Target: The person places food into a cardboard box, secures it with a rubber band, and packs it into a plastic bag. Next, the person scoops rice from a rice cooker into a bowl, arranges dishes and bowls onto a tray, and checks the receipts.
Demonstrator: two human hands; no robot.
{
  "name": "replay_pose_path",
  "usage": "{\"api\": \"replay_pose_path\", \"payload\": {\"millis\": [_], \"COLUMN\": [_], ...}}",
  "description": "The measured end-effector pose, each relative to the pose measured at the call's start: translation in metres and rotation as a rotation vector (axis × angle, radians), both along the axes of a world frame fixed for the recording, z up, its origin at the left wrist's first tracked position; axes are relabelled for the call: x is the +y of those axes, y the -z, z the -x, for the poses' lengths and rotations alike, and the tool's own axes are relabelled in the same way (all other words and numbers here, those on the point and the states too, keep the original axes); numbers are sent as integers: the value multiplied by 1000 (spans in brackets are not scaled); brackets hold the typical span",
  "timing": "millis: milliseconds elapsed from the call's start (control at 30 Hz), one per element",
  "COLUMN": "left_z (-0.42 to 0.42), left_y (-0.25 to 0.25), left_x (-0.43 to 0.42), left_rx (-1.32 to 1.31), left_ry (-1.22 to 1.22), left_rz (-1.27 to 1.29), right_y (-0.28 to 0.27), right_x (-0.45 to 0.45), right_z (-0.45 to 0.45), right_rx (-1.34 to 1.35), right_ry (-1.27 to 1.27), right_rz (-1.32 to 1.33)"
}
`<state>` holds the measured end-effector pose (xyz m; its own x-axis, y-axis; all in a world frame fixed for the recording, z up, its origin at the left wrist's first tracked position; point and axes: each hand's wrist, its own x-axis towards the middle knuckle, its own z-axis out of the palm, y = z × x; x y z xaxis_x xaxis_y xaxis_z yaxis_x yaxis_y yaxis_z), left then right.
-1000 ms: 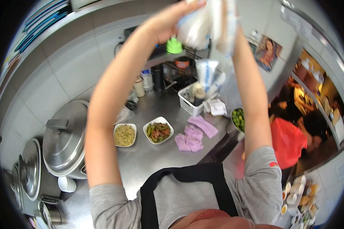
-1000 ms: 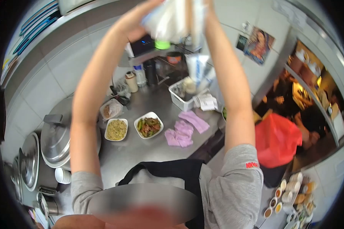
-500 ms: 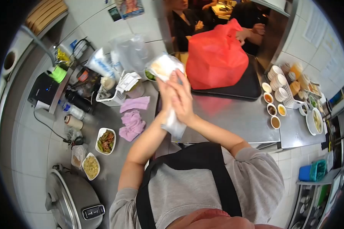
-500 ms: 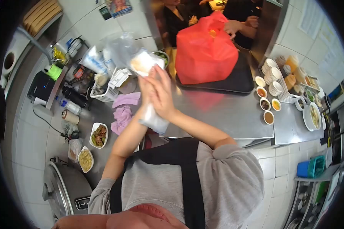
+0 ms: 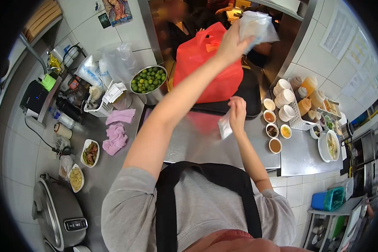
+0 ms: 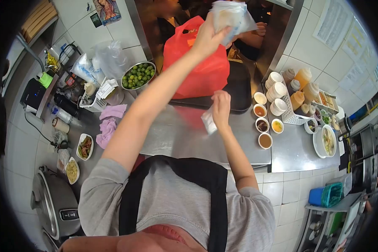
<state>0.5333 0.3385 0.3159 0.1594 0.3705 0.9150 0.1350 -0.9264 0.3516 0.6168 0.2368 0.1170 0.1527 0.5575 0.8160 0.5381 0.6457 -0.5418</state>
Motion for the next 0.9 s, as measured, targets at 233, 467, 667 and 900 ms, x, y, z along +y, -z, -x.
{"api": "replay_pose_path", "payload": {"millis": [233, 467, 667, 900], "left_z": [74, 93, 89, 262], "left_y": [15, 5, -32, -91], "left_x": [93, 73, -31, -131], "left_rx": [1176, 996, 1043, 1083], "left_ry": [-672, -135, -218, -550], "left_rz": [813, 741, -186, -181], "right_y": [37, 65, 71, -44], "right_x": [29, -30, -26, -18], "right_z": [-34, -32, -47, 70], "right_rx": [-171, -570, -344, -209], "right_ry": [-259, 26, -167, -826], "right_rz": [570, 601, 570, 408]}}
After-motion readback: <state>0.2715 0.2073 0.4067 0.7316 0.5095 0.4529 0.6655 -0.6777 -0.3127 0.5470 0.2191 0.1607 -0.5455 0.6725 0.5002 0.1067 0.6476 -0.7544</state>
